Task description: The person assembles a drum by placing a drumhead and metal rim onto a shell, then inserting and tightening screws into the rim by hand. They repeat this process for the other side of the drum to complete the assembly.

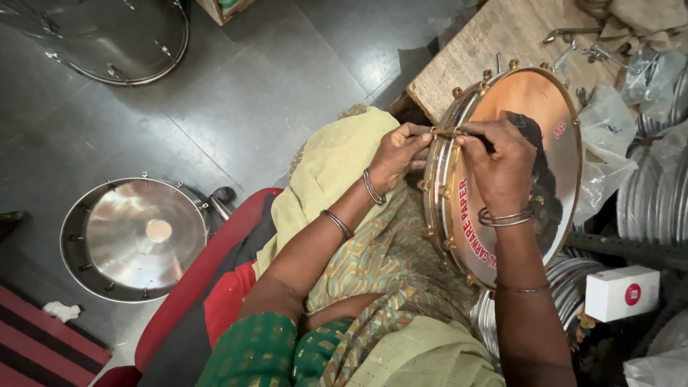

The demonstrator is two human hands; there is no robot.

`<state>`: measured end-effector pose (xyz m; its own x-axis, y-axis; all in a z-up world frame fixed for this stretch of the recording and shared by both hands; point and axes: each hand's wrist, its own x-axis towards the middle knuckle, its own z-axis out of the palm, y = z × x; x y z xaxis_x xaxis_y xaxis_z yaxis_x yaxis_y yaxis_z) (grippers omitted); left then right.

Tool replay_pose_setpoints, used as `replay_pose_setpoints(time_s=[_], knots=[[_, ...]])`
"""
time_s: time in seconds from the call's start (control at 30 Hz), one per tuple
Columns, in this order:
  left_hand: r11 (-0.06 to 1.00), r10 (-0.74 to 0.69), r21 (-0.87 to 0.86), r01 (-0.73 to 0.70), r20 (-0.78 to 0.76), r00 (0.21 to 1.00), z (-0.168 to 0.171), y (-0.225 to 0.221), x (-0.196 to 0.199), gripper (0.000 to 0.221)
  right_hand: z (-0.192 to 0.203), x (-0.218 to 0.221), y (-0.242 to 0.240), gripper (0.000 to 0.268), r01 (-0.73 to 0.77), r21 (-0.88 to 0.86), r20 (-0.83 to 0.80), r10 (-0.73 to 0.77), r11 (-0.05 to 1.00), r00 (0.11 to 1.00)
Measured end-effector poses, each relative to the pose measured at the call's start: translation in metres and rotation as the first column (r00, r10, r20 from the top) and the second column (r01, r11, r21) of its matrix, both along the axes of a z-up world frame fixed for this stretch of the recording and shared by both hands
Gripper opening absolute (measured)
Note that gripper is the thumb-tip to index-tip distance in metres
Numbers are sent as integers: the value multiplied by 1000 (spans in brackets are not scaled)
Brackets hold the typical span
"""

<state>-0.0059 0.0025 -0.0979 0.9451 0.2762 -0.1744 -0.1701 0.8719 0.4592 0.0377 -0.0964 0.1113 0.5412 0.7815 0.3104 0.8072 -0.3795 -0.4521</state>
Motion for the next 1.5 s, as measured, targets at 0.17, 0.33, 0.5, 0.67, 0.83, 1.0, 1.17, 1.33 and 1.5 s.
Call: replay_pose_setpoints(time_s=[0.17, 0.33, 0.5, 0.67, 0.83, 1.0, 1.17, 1.33, 1.5], knots=[[999, -30, -22, 29, -47, 998, 4, 1, -2, 18, 1, 0, 2, 17, 2, -31, -4, -2, 1000, 1000], [998, 13, -68, -4, 118, 993, -22, -6, 7, 19, 9, -7, 4, 20, -6, -70, 22, 7, 998, 1000], [1000, -15, -24, 15, 18, 1000, 3, 2, -4, 20, 7, -6, -1, 22, -21, -71, 35, 24, 997, 999], [999, -40, -11, 39, -8, 999, 9, 4, -6, 22, 3, -7, 1, 23, 9, -44, -2, -9, 999, 1000], [998, -58, 34, 58, 1, 998, 11, 6, -7, 31, 0, -7, 2, 12, 33, -27, 47, -32, 999, 998], [998, -63, 3, 63, 42, 997, 1, 3, -3, 31, -13, -8, 2, 10, 83, 15, 51, -84, 996, 995], [998, -68, -2, 68, 30, 997, 1, 4, -3, 30, -21, -16, -1, 15, 78, 17, 163, -80, 997, 983], [997, -78, 21, 77, 15, 997, -5, 1, -1, 27, -24, -22, -13, 19, 32, 3, 256, -32, 999, 966], [996, -84, 12, 84, 23, 996, -2, 1, -4, 28, -29, -10, -30, 24, 163, 81, -182, -147, 983, 972]])
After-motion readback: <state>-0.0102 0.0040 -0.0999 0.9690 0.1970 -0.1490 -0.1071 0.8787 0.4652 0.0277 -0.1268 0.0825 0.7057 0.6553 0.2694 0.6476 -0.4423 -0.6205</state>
